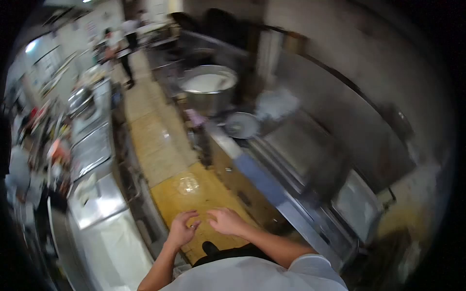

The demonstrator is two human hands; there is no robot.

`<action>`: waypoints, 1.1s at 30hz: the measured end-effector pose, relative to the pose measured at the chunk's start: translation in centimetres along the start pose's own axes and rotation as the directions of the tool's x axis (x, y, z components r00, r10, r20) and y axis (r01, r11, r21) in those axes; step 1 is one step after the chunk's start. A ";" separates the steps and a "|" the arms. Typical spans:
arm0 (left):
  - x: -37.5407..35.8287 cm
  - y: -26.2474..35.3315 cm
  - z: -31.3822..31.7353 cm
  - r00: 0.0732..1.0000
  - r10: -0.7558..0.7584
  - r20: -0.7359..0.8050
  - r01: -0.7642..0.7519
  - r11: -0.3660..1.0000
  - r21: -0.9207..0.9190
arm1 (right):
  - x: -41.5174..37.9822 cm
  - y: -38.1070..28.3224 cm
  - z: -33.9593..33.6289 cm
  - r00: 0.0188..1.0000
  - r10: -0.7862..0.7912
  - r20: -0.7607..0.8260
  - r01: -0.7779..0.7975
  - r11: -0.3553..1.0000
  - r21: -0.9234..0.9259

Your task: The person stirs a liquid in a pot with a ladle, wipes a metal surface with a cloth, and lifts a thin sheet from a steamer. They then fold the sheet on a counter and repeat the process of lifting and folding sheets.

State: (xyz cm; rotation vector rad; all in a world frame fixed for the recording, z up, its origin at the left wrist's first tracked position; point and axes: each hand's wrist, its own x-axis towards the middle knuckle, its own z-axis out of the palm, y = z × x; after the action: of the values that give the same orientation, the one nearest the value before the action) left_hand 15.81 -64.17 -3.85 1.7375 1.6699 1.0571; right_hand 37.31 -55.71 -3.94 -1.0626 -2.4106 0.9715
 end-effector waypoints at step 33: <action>13.5 37.2 75.6 0.255 0.238 0.937 -0.732 0.681 0.026 | -65.5 46.1 -29.5 -0.161 0.756 -0.635 -0.916 0.125 0.381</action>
State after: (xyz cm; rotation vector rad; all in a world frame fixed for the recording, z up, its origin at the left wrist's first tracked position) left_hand 97.92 -43.66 -14.72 2.5865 0.6053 -0.2825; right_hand 120.64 -68.59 -17.03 -2.6678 -0.7574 0.2660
